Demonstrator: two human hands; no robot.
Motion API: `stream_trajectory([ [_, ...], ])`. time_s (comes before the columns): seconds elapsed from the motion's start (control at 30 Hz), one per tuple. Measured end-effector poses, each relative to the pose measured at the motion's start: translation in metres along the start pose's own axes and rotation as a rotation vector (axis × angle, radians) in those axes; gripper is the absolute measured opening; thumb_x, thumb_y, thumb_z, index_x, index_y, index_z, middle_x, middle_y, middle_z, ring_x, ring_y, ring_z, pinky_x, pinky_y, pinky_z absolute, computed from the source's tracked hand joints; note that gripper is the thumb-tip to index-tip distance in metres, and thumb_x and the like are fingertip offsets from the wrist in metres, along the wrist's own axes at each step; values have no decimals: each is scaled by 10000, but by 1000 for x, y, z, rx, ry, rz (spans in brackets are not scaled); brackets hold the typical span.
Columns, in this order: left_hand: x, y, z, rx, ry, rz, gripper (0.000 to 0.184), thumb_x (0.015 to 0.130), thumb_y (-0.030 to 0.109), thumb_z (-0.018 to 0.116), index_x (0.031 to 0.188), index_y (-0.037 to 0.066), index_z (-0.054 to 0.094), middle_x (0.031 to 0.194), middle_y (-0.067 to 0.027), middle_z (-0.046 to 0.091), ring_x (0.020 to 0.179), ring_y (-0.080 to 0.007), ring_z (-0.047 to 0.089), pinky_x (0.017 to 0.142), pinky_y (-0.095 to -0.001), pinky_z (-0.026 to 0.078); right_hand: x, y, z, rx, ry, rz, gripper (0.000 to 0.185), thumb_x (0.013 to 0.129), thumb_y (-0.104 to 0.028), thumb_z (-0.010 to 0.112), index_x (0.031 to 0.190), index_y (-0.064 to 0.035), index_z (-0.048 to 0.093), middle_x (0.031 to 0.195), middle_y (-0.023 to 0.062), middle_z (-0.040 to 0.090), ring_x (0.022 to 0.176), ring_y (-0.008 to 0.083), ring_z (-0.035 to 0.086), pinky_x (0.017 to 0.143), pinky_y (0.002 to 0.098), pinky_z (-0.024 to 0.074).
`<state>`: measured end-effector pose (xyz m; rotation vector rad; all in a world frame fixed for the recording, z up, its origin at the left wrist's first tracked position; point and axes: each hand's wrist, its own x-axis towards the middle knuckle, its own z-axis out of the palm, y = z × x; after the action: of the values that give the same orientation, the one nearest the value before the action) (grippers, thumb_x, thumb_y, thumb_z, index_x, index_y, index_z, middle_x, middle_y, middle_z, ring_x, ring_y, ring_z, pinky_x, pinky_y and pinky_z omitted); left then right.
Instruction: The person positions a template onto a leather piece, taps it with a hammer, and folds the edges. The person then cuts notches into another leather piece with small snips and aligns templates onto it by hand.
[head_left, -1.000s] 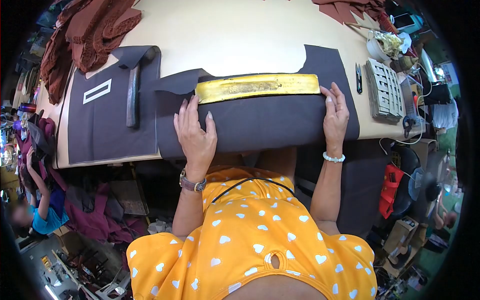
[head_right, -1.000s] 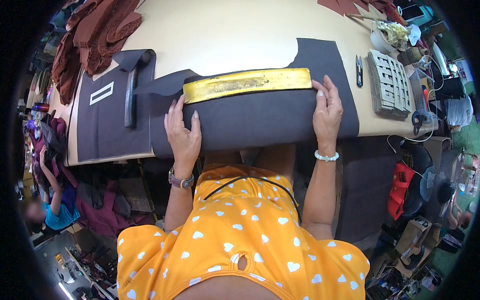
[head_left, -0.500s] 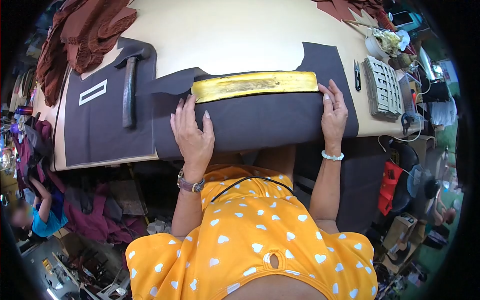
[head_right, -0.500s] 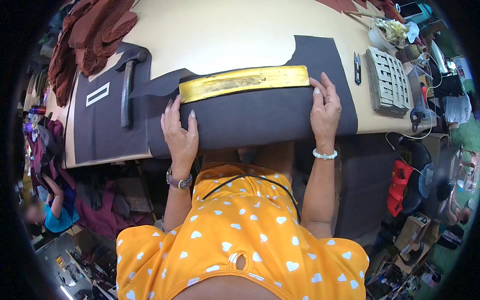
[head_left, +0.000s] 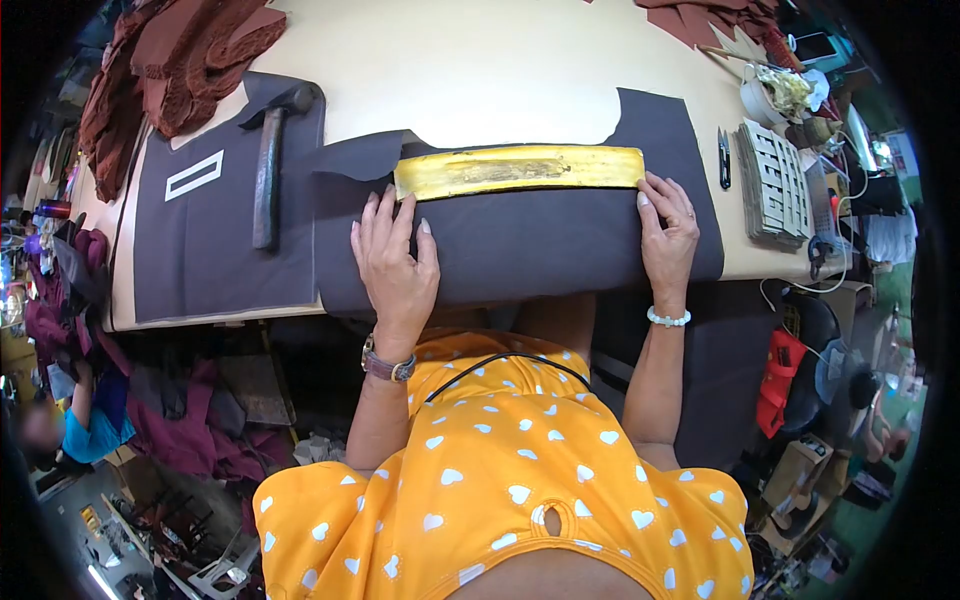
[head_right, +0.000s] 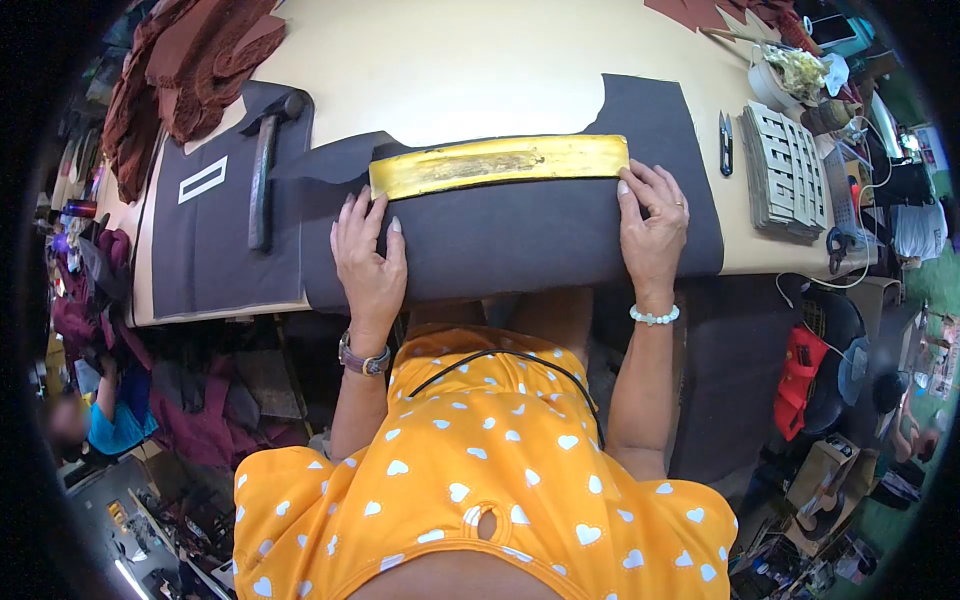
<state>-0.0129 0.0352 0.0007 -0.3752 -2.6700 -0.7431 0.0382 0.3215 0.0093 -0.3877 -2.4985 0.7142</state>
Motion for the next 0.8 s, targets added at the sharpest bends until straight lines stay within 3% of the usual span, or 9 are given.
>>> stream_trajectory([
  [0.7,-1,1,-1,0,-6,-2,316,833,103,541,1143,59,585,1268,-147,499,1229,-327,395,1022,-455,274,-1,0,3,15,42,-20,182,817,-100,589,964,-58,687,1043,62,647,1083,298,525,976,393,360],
  [0.8,2,8,-4,122,-7,59,301,842,100,519,1130,38,579,1278,-135,488,1250,-323,368,1022,-483,270,0,-2,4,-66,52,-74,168,808,-105,590,935,-56,688,1038,72,640,1075,302,521,958,401,364],
])
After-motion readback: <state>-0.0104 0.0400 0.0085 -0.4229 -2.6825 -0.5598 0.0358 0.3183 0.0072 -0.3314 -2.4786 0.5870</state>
